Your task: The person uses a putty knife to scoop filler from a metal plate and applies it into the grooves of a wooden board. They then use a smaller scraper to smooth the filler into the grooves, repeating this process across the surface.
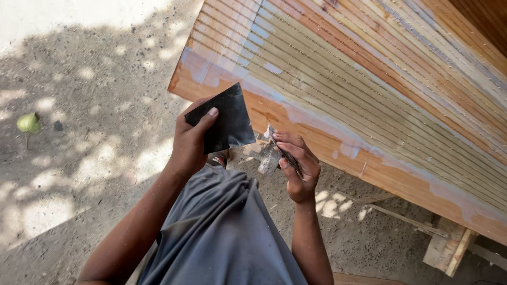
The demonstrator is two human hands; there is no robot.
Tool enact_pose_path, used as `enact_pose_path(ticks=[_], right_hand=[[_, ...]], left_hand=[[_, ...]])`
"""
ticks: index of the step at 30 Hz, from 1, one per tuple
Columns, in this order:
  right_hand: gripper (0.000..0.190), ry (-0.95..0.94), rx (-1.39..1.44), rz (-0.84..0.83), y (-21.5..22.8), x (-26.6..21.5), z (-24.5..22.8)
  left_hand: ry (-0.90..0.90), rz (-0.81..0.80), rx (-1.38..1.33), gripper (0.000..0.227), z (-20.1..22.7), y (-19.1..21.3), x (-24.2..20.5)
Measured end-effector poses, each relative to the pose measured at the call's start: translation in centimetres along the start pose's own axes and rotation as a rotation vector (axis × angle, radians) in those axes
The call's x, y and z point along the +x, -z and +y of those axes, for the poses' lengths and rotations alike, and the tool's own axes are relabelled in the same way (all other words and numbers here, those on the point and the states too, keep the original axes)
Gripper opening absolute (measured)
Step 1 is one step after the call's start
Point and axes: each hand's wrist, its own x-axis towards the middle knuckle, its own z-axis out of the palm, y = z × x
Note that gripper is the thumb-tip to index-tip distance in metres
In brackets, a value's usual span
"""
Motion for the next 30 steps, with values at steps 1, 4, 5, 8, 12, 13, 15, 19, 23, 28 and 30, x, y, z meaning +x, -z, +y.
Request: enact_pose_path(ticks=[1,4,5,8,12,13,15,19,23,28,30], right_hand=[[0.023,0.098,0.087,0.062,-1.4,-0.8,-0.2],[0.021,0.347,-0.091,0.036,-5.7,-1.7,-0.7],[0.021,0.368,-0.108,0.032,-6.8,-1.7,-0.7],[0.023,0.366,-0.163,-0.008,-8.7,-2.4,-1.2],[0.026,0.313,-0.419,-0.16,-10.3,-0.5,-1.4],[0.027,0.274,-0.531,-0.223,-10.7,-0.3,-1.6],[0.03,0.165,-0.456,-0.153,-11.9,1.0,-2.1],[0.031,0.071,-0.491,-0.005,-15.6,4.9,-3.6],[0.034,0.092,-0.689,-0.191,-23.8,10.4,-3.7],[0.028,-0.159,-0.693,-0.375,-28.6,15.9,-0.7],[0.029,-0.202,-0.571,-0.289,-27.7,16.5,1.6]], left_hand=[[0.035,-0.005,-0.031,0.035,0.2,0.4,-1.4],[0.068,-0.022,-0.147,0.037,1.5,1.4,-3.8],[0.081,-0.019,-0.196,0.038,1.9,1.8,-4.7],[0.073,0.03,-0.177,0.038,3.7,4.3,-7.2],[0.073,0.07,-0.232,0.039,6.5,7.2,-6.1],[0.069,0.036,-0.249,0.039,7.0,7.9,-5.6],[0.034,0.002,-0.127,0.039,8.5,9.4,-4.2],[-0.1,0.021,0.349,0.036,10.8,12.3,-0.5],[-0.262,0.084,0.636,0.031,15.0,16.5,4.5],[-0.279,0.054,0.284,0.036,20.1,20.6,12.3],[-0.213,0.009,0.226,0.037,21.9,22.6,13.3]])
